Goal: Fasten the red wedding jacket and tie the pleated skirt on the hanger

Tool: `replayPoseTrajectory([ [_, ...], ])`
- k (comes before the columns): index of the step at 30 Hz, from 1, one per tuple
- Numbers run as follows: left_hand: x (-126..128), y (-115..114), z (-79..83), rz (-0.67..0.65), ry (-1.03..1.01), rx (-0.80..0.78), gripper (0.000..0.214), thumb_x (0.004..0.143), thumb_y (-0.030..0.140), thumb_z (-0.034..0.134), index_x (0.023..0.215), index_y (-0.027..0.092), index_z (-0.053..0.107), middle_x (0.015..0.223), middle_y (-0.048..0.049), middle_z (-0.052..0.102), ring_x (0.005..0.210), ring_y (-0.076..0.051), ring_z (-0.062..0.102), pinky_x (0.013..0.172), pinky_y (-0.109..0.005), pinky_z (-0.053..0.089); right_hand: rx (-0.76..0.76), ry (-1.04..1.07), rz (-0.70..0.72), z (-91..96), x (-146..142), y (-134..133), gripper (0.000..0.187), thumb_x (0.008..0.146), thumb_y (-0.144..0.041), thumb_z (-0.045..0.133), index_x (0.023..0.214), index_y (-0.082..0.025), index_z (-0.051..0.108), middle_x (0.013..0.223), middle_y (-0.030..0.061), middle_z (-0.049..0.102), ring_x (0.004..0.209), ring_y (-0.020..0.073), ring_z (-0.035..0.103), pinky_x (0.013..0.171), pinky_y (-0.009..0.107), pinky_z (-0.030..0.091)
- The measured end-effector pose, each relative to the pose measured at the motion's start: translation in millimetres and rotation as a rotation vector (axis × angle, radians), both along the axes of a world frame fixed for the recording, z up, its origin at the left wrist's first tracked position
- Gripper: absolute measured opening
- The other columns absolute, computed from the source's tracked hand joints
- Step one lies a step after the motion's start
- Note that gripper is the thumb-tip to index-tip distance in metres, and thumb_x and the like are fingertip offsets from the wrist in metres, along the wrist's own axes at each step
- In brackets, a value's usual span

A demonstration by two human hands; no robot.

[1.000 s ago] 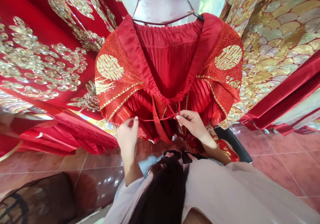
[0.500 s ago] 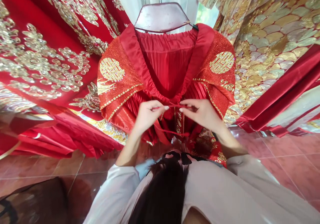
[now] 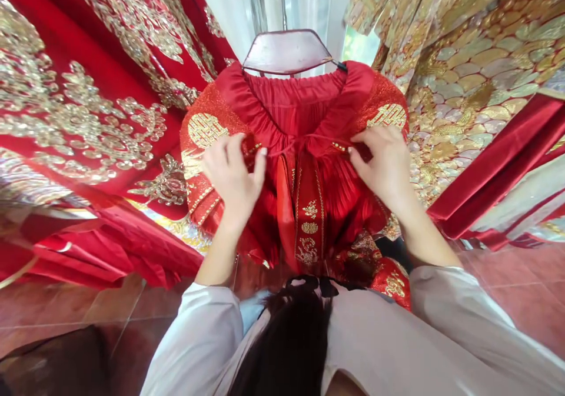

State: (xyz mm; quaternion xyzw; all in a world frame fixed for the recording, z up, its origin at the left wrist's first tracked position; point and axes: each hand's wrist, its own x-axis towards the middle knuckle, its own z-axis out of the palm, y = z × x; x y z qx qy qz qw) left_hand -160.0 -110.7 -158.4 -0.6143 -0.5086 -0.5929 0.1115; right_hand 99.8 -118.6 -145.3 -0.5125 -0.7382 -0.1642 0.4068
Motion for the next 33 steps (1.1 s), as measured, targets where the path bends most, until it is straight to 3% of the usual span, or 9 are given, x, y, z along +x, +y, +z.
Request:
replayPoseTrajectory([
  [3,30,11,-9.3,-0.256,-0.054,-0.167,0.038,0.06,0.035,0.083,0.085,0.018,0.06,0.1,-0.0101,0.055,0.113,-0.033,0.042,0.1,-0.042,0.03,0.031,-0.074,0.019,0.2,-34,9,0.024,0.09,-0.03,0.046,0.101,-0.014,0.062,0.101,0.0103,0.058,0.096,0.0222,0.049,0.085,0.038,0.04],
  [5,42,20,-15.3,-0.332,-0.064,-0.245,0.037,0.058,0.032,0.084,0.08,0.018,0.057,0.095,-0.0105,0.055,0.113,-0.035,0.042,0.1,-0.043,0.031,-0.002,-0.116,0.01,-2.8,-49,22,0.023,0.091,-0.028,0.046,0.098,-0.013,0.062,0.102,0.0118,0.057,0.098,0.0233,0.047,0.085,0.038,0.04],
  [9,58,27,-24.7,-0.341,-0.115,-0.27,0.028,0.065,0.023,0.077,0.076,0.019,0.051,0.088,-0.0099,0.053,0.112,-0.034,0.044,0.098,-0.039,0.035,-0.056,-0.149,0.023,-9.4,-56,43,0.025,0.091,-0.017,0.04,0.082,-0.013,0.063,0.094,0.0126,0.056,0.098,0.0243,0.047,0.082,0.038,0.04],
  [12,69,21,-30.7,-0.359,-0.185,-0.278,0.028,0.068,0.023,0.074,0.078,0.019,0.048,0.084,-0.0074,0.052,0.104,-0.029,0.05,0.089,-0.031,0.041,-0.115,-0.128,0.073,-8.4,-52,43,0.025,0.088,-0.011,0.041,0.077,-0.012,0.063,0.087,0.0113,0.057,0.091,0.0226,0.049,0.082,0.037,0.04],
  [15,75,17,-38.0,-0.311,-0.2,-0.383,0.03,0.069,0.029,0.074,0.078,0.019,0.047,0.075,-0.0045,0.05,0.091,-0.026,0.057,0.077,-0.026,0.044,-0.198,-0.011,0.112,-4.7,-48,35,0.018,0.085,-0.01,0.045,0.079,-0.011,0.062,0.085,0.01,0.059,0.084,0.0202,0.052,0.08,0.035,0.04],
  [18,74,21,-46.1,-0.238,-0.221,-0.472,0.02,0.076,0.022,0.067,0.08,0.018,0.047,0.068,-0.0024,0.05,0.078,-0.022,0.059,0.072,-0.025,0.043,-0.331,0.192,0.222,-4.3,-49,30,0.011,0.08,-0.007,0.05,0.075,-0.012,0.058,0.078,0.0062,0.06,0.073,0.0153,0.053,0.072,0.029,0.04],
  [23,73,34,-56.1,-0.509,-0.395,-0.4,0.029,0.07,0.009,0.066,0.087,0.02,0.046,0.07,0.0019,0.055,0.065,-0.012,0.057,0.066,-0.02,0.041,-0.53,0.626,0.343,-10.1,-57,34,0.021,0.068,-0.003,0.048,0.053,-0.015,0.041,0.06,0.0005,0.053,0.056,0.0093,0.051,0.056,0.022,0.036],
  [28,81,31,-60.4,-0.579,-0.468,-0.36,0.026,0.072,0.006,0.06,0.087,0.02,0.044,0.074,0.0021,0.055,0.068,-0.011,0.057,0.067,-0.019,0.041,-0.47,0.707,0.313,-11.6,-64,42,0.028,0.065,-0.001,0.044,0.046,-0.017,0.03,0.043,-0.0033,0.035,0.045,0.0069,0.034,0.049,0.022,0.026],
  [33,84,24,-62.4,-0.529,-0.478,-0.368,0.024,0.069,0.005,0.059,0.084,0.02,0.048,0.073,0.0014,0.058,0.068,-0.011,0.057,0.066,-0.02,0.041,-0.41,0.745,0.348,-13.2,-67,44,0.015,0.065,-0.002,0.043,0.064,-0.017,0.042,0.052,-0.004,0.04,0.05,0.0076,0.034,0.053,0.022,0.027],
])
